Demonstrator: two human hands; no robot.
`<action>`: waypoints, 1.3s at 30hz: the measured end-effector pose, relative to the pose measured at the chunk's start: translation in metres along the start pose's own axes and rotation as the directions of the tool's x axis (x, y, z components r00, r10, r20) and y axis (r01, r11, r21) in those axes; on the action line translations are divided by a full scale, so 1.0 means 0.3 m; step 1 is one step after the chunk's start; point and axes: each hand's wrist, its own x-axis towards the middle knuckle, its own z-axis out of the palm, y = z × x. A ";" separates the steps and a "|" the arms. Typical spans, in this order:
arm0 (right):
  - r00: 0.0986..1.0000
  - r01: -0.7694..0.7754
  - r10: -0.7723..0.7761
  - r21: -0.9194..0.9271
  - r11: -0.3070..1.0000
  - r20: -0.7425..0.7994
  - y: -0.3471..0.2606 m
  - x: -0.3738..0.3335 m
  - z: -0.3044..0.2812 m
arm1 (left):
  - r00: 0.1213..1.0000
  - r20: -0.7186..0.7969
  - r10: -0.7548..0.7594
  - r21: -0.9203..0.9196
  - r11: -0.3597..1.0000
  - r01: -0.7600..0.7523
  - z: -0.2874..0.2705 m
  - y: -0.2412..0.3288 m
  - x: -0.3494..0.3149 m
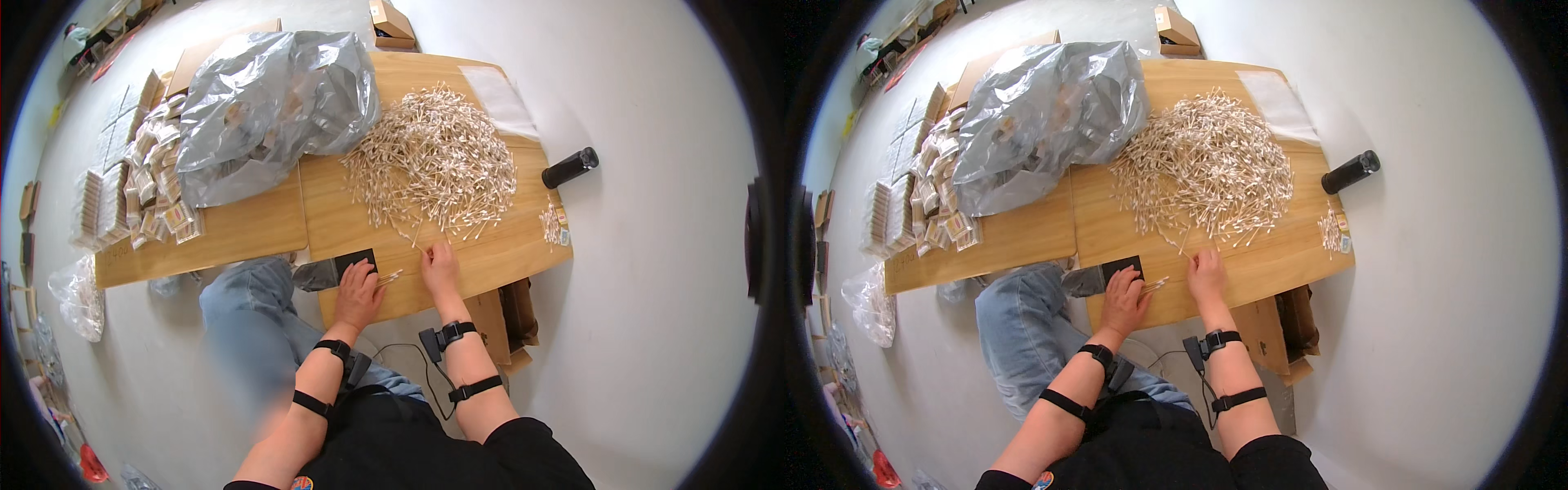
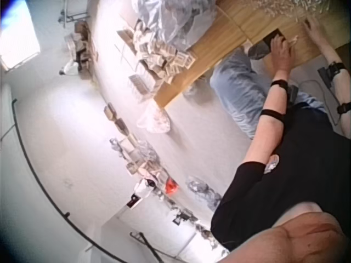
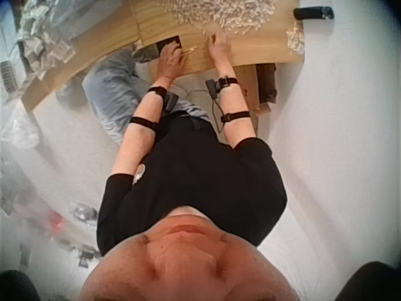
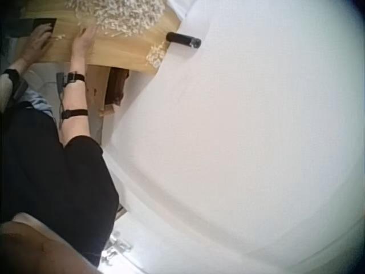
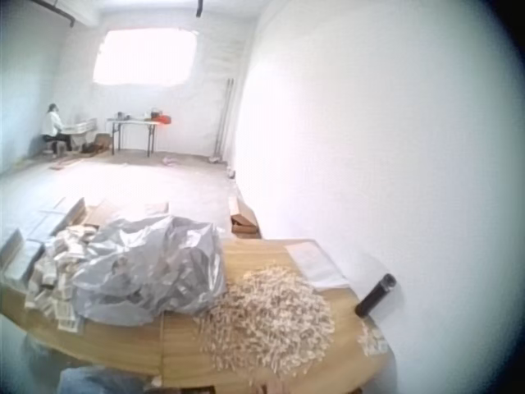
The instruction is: Picking up cotton swabs from a pile and placing them neatly into a container or box.
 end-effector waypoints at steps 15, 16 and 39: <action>0.917 0.098 -0.193 0.273 0.957 0.349 -0.129 0.025 -0.004 | 1.000 0.002 -0.005 0.035 0.999 0.005 0.010 0.000 0.001; 0.942 0.023 -0.130 0.327 0.945 0.310 -0.127 0.030 -0.001 | 1.000 0.018 -0.006 0.034 0.999 0.006 0.013 0.001 0.003; 0.955 0.011 -0.068 0.194 0.981 0.289 -0.143 0.067 0.052 | 1.000 -0.024 0.018 0.059 0.998 -0.016 0.007 0.002 0.002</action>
